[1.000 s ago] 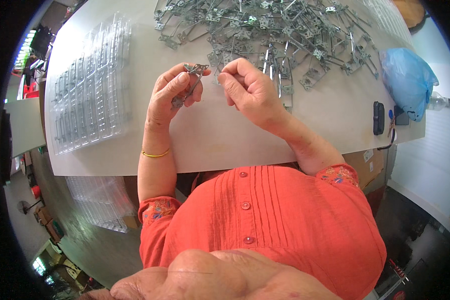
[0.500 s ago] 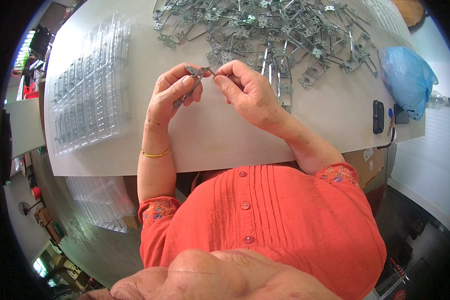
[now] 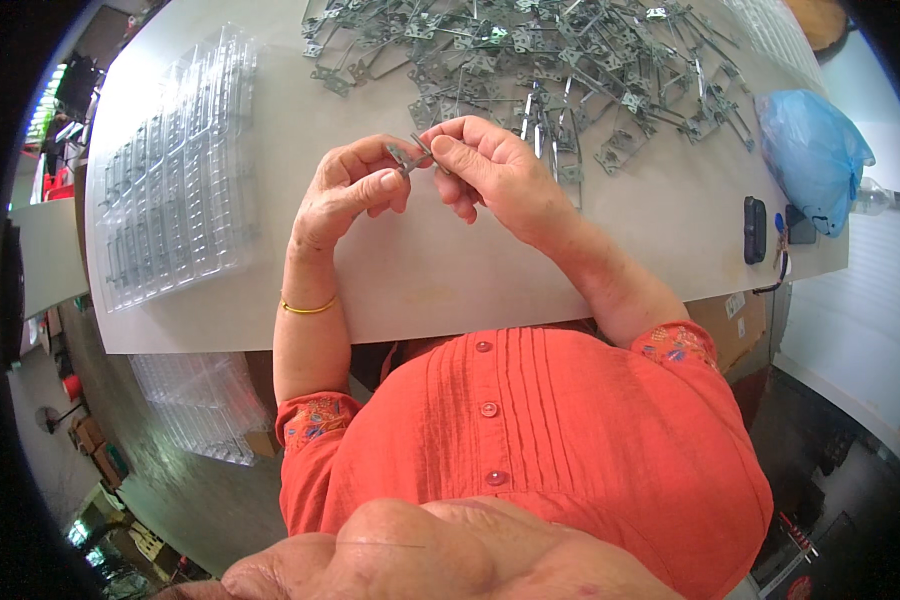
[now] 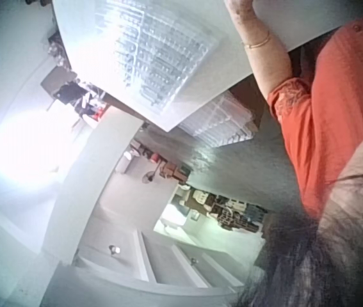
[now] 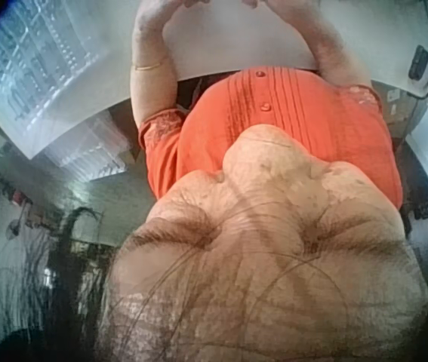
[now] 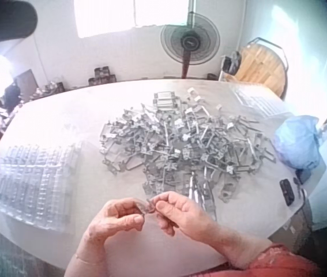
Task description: The person picks up a metal bracket and a pin by hand, inserts the pin into the bracket, and places the assembled unit into a plastic tray, repeating the process for several more units.
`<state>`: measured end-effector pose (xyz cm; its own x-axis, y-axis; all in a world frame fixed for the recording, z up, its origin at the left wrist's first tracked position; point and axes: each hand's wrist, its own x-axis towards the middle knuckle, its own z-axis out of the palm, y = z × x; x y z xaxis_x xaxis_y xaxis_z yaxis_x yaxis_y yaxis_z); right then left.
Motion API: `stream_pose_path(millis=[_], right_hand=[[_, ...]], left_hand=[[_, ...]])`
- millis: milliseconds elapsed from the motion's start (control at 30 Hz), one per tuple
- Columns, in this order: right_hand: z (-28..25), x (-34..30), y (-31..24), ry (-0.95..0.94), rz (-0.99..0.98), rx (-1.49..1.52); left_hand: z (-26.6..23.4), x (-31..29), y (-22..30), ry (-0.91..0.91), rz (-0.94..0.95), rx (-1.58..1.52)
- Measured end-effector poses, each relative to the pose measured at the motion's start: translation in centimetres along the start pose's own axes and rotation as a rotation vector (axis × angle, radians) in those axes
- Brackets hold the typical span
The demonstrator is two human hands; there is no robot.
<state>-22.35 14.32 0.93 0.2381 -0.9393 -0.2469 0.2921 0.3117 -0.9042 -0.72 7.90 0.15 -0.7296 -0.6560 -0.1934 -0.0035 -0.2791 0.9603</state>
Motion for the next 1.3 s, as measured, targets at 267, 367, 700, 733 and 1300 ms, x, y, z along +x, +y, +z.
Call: stream_pose_path(millis=[267, 367, 700, 733, 1300], right_hand=[[-0.7, 0.3, 0.2, -0.032, 0.074, 0.008], [-0.8, 0.2, 0.1, -0.036, 0.097, -0.075], [0.2, -0.2, -0.8, 0.267, -0.117, -0.221], [0.3, -0.2, -0.8, 0.267, -0.119, -0.221], [1.0, -0.8, -0.2, 0.049, -0.019, -0.205]], left_hand=[[0.5, 0.1, 0.2, -0.019, -0.014, 0.075], [0.5, 0.2, -0.1, -0.060, -0.036, 0.088], [0.2, 0.2, -0.7, 0.024, 0.040, -0.064], [0.1, 0.2, -0.7, 0.049, 0.075, -0.084], [-0.2, 0.7, -1.4, 0.124, 0.116, -0.069]])
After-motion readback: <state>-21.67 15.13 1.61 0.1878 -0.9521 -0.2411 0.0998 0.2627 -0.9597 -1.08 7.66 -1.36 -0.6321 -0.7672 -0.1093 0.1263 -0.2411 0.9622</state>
